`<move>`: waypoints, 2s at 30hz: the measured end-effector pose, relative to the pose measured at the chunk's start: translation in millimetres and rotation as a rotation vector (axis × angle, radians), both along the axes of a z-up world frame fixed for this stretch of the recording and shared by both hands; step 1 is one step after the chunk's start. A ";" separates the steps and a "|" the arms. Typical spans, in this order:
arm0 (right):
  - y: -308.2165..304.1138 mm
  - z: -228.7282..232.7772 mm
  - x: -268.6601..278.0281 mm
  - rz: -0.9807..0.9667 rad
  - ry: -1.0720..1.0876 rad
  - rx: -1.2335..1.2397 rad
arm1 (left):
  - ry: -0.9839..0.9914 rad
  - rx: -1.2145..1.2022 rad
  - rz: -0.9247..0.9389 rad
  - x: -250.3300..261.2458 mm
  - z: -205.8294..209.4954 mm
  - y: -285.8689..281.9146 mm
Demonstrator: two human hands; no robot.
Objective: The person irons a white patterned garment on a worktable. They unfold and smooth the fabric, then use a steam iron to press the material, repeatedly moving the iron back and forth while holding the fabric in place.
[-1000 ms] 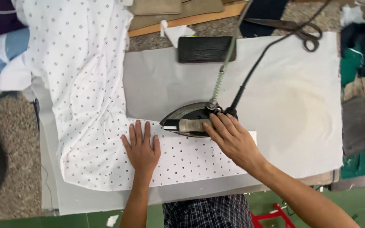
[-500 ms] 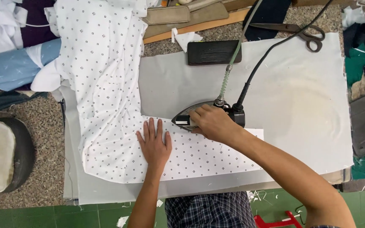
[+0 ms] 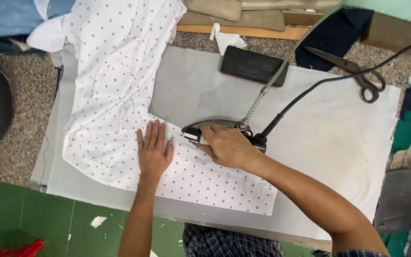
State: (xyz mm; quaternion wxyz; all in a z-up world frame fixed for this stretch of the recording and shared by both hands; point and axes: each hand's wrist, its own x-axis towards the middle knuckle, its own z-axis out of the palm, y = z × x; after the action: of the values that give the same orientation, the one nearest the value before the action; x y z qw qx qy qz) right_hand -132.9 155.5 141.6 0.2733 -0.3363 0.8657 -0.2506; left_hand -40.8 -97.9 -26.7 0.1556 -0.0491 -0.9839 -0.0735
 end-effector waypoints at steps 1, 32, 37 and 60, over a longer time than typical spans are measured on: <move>-1.2 -1.2 2.3 0.019 0.063 0.078 | 0.092 -0.082 -0.015 0.9 1.8 1.2; 121.3 -28.0 72.8 0.039 0.246 0.516 | -0.529 0.116 -0.124 21.6 23.3 69.6; 79.2 -32.8 58.8 0.038 0.292 0.413 | -0.421 0.103 -0.126 25.1 11.7 68.8; 26.2 -27.4 30.3 -0.035 0.270 0.177 | -0.168 0.076 -0.115 12.4 30.4 22.9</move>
State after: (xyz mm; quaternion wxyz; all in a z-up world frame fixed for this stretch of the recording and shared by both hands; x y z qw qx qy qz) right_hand -102.6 181.7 114.2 0.1789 -0.3263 0.9190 -0.1306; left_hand -28.3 -74.9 3.7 0.0697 -0.0931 -0.9855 -0.1233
